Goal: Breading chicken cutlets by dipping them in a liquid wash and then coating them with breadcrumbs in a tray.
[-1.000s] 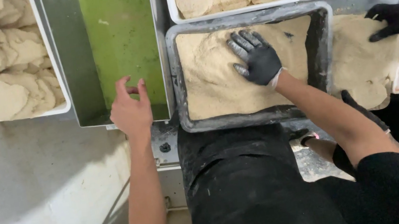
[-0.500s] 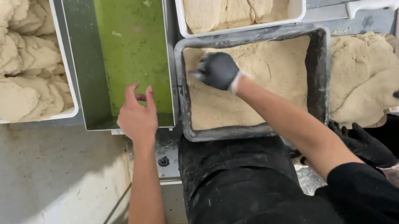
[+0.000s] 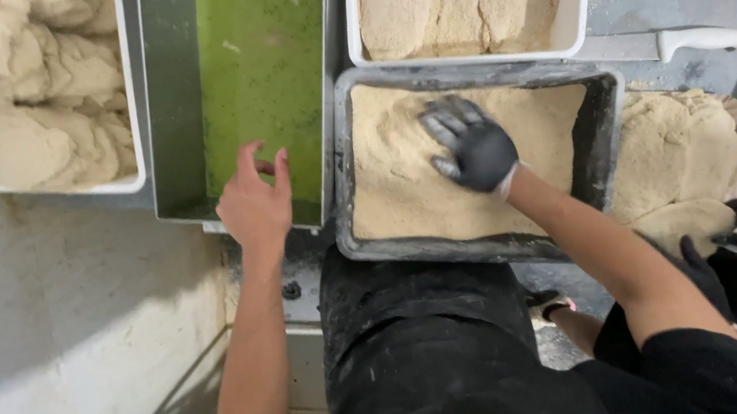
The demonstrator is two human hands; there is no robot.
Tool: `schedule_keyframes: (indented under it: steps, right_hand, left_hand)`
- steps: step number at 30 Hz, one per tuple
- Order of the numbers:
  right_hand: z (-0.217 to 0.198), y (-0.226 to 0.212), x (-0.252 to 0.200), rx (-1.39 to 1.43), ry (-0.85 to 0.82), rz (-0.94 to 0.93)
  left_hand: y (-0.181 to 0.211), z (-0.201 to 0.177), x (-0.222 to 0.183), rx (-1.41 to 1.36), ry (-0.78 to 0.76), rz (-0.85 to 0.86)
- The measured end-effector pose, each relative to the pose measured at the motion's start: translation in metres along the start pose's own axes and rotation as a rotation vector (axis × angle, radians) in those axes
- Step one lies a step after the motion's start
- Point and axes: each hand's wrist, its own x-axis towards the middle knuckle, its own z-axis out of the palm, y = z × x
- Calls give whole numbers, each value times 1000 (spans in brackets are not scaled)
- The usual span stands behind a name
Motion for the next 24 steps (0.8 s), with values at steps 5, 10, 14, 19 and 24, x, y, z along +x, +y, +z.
schedule_keyframes:
  steps: [5, 10, 14, 19, 24]
  right_hand:
    - [-2, 9, -1, -31, -117, 70]
    - [4, 18, -9, -49, 0, 118]
    - [2, 16, -23, 43, -9, 538]
    - [9, 15, -49, 803, 153, 1128]
    - [-27, -16, -53, 481, 145, 1165]
  left_hand:
    - [2, -3, 3, -19, -50, -12]
    - [2, -5, 0, 15, -16, 16]
    - [-5, 1, -4, -29, 6, -16]
    - [-5, 2, 0, -26, -7, -29]
    - [-6, -2, -4, -78, -23, -26]
